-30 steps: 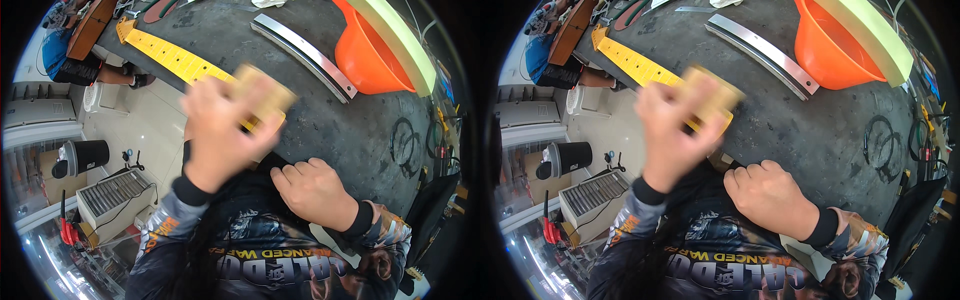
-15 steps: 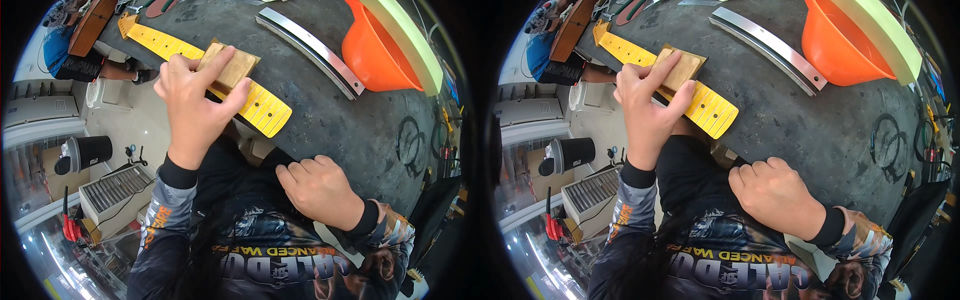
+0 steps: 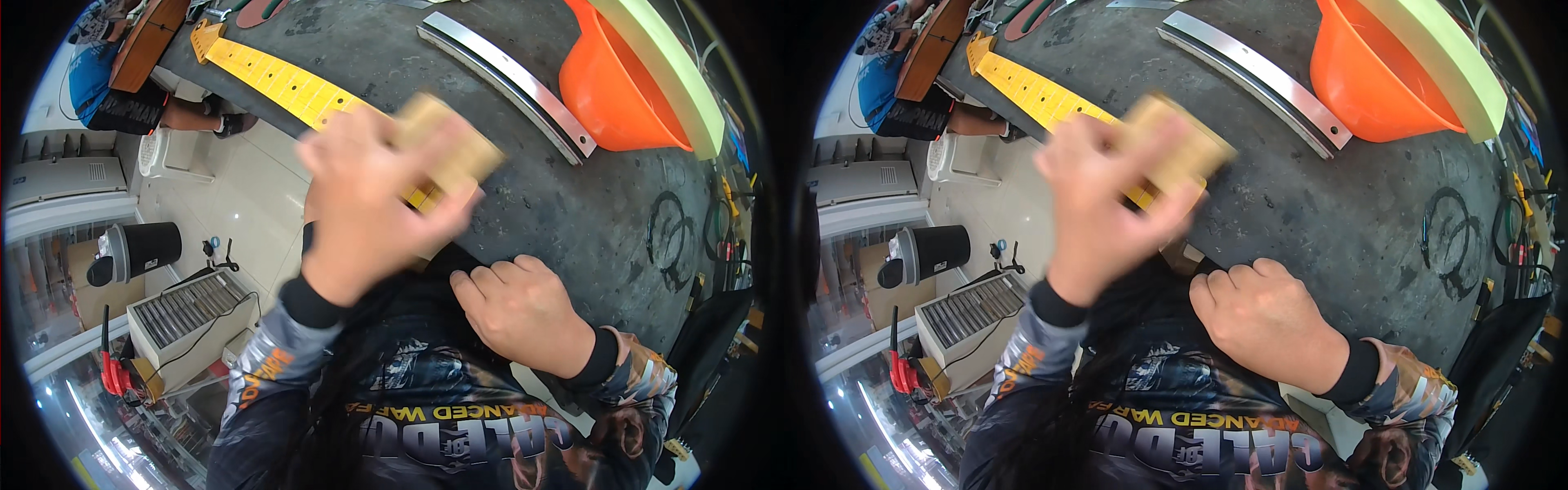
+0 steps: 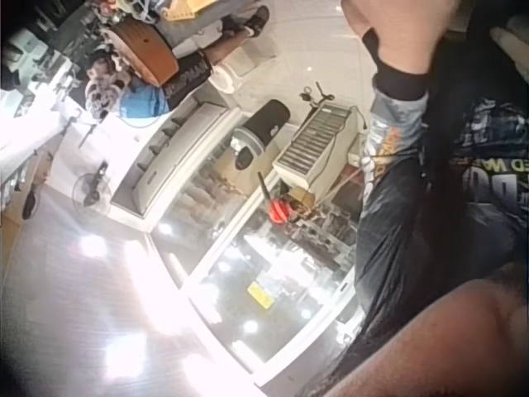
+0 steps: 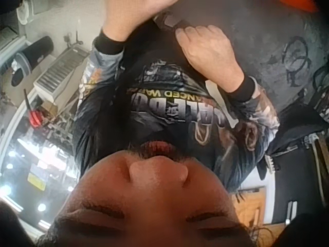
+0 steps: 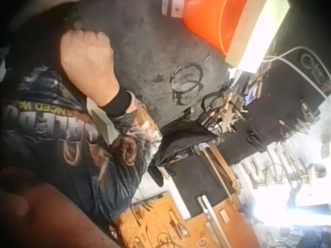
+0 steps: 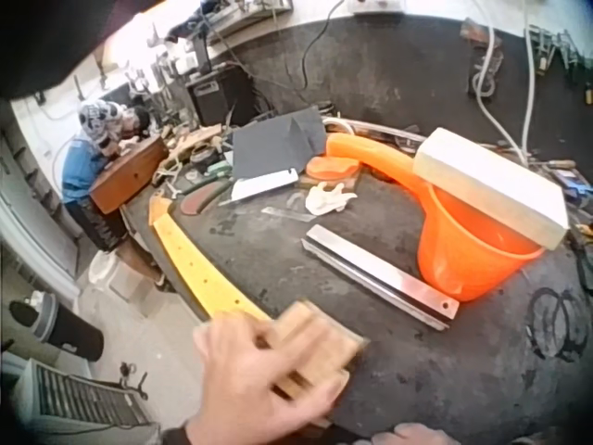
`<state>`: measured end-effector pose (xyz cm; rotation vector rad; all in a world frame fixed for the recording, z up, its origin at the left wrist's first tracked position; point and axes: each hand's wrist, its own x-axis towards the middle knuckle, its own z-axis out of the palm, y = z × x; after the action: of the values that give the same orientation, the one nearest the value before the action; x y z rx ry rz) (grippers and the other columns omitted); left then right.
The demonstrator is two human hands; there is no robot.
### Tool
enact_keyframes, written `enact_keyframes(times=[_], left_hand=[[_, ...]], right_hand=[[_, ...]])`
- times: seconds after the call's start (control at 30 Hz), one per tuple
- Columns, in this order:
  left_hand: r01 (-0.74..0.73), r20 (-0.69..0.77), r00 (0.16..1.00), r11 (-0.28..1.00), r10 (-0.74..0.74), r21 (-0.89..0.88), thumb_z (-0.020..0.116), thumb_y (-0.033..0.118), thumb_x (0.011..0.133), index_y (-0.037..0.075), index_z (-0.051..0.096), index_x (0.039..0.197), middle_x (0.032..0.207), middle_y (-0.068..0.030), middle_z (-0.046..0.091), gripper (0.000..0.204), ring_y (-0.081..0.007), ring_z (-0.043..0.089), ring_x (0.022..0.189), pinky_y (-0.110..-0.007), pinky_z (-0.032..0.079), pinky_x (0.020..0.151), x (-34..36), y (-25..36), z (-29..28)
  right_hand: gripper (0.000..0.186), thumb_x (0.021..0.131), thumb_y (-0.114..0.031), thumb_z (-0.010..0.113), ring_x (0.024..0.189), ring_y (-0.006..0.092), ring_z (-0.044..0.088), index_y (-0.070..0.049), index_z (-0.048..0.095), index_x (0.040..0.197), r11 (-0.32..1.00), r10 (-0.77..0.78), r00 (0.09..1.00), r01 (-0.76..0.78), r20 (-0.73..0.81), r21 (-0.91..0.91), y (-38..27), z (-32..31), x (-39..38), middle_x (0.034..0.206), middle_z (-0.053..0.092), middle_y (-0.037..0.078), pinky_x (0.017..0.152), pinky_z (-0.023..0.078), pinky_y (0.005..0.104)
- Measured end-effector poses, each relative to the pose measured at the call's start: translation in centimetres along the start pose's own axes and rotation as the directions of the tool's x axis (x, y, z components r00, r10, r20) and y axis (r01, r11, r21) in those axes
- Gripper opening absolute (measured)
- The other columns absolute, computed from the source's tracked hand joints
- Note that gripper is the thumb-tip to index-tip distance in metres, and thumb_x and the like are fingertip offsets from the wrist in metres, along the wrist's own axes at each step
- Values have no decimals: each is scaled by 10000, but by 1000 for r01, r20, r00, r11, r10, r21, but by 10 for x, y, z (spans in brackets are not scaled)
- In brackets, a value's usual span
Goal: Sanding the fretboard of a guitar neck using a sanding block.
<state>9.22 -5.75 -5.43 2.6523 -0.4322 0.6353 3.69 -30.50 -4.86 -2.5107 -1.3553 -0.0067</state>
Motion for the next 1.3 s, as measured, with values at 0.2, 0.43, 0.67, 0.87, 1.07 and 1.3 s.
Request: enact_keyframes(times=[0.2,0.43,0.67,0.87,1.07,1.3], left_hand=[[7,29,1000,999,-6,-52,997,473,786,308,906,1421,1109,-87,614,663,-299,593,1100,-485,401,1010,-7,16,-4],[143,-123,984,979,-125,147,951,412,857,304,879,1395,1119,-94,603,553,-315,585,1125,-532,382,999,4,-37,-9],[113,-104,990,977,-95,182,975,453,824,283,899,1417,1107,-73,598,622,-298,591,1112,-487,384,1018,7,-55,-14],[-44,75,996,996,49,-77,982,461,788,302,898,1429,1097,-80,580,666,-307,590,1080,-499,392,1011,-4,17,-8],[106,-51,994,989,-101,104,986,432,784,273,906,1395,1086,-85,610,636,-297,597,1089,-491,390,1011,2,-36,-12],[79,-50,996,987,-73,137,948,420,780,228,892,1424,1095,-88,563,674,-316,563,1088,-485,381,1015,2,-48,-34]], right_hand=[[249,902,-180,744,798,172,729,-70,806,1117,1000,-21,1000,21,21,20,1,1,2,861,722,-4,744,531,335],[255,904,-173,741,808,172,739,-66,807,1126,999,-34,999,34,-12,14,0,-4,3,868,729,-4,744,532,337],[236,912,-169,747,813,175,749,-67,803,1118,999,-24,1000,24,17,26,0,-5,2,871,742,-1,747,541,340],[228,913,-170,748,787,180,746,-70,803,1111,999,5,1000,-6,24,39,-1,-3,4,863,739,1,729,539,342],[208,907,-173,749,780,178,741,-74,796,1084,1000,-20,1000,20,2,16,-1,-4,5,849,730,-3,724,538,338],[232,912,-181,744,802,170,745,-71,806,1107,1000,-23,1000,22,9,10,-1,-5,3,868,737,-3,728,531,335]])
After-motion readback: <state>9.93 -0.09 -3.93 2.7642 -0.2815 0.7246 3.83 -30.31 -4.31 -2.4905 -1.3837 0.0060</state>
